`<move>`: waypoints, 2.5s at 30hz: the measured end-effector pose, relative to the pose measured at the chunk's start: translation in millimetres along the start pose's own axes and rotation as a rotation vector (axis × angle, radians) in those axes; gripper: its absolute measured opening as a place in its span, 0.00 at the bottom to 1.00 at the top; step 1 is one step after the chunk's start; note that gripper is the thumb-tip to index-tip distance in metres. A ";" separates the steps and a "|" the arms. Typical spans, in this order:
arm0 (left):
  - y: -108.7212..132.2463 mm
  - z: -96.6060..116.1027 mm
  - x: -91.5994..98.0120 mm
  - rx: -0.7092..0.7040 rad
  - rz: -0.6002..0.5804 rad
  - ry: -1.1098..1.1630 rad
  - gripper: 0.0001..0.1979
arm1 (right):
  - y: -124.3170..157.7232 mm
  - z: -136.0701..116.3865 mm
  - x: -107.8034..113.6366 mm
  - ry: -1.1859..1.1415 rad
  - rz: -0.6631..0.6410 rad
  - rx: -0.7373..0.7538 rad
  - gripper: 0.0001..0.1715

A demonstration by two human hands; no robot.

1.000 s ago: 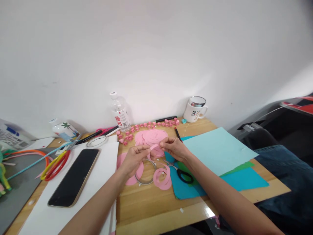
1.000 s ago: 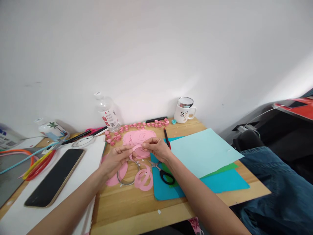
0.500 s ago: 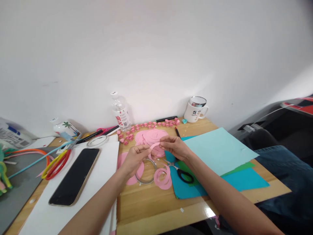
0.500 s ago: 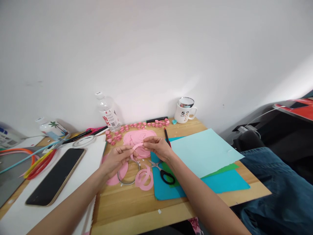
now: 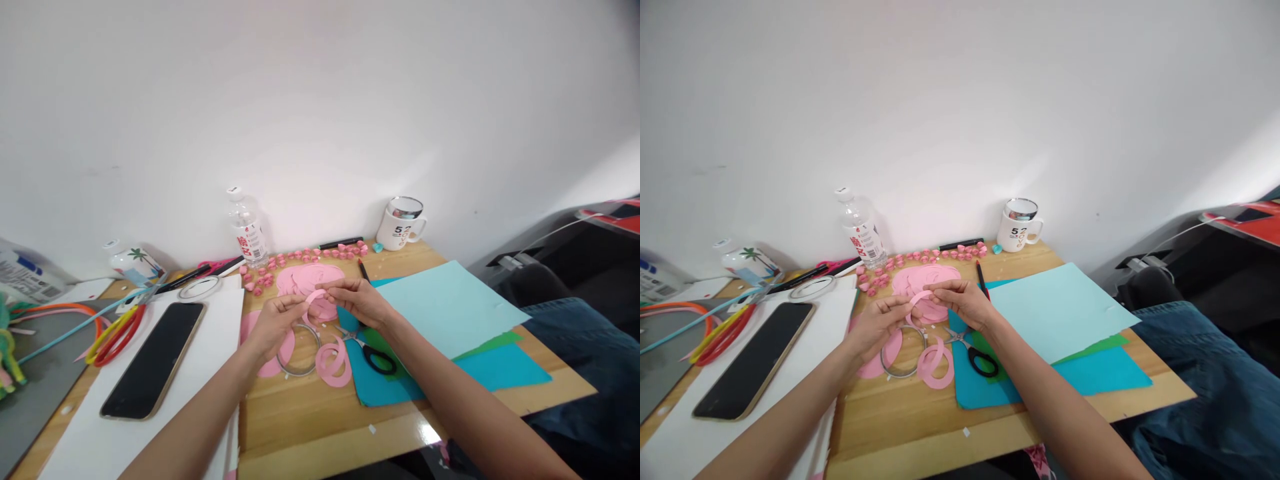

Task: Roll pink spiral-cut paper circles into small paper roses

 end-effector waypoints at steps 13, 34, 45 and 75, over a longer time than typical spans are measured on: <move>0.3 -2.6 0.3 0.000 -0.022 -0.003 0.07 | -2.4 4.3 6.6 0.008 0.083 -0.005 0.11; -1.0 -4.3 1.0 0.004 -0.021 -0.015 0.09 | -1.4 0.3 4.7 0.026 0.054 0.019 0.11; -0.4 -1.5 1.8 0.001 -0.008 -0.004 0.08 | 1.8 -6.4 -1.9 0.038 -0.007 0.037 0.12; -0.8 -1.2 3.1 -0.025 0.005 -0.034 0.07 | -4.9 -1.3 11.8 -0.018 0.107 0.042 0.11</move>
Point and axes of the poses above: each hand's wrist, its own y-axis away from the middle knuckle, its own x-axis out of the back of the hand, z = x × y, the point moved 9 cm from there along -y, towards the middle knuckle, and after that the axes turned 15 degrees about z, right-handed, at the moved point
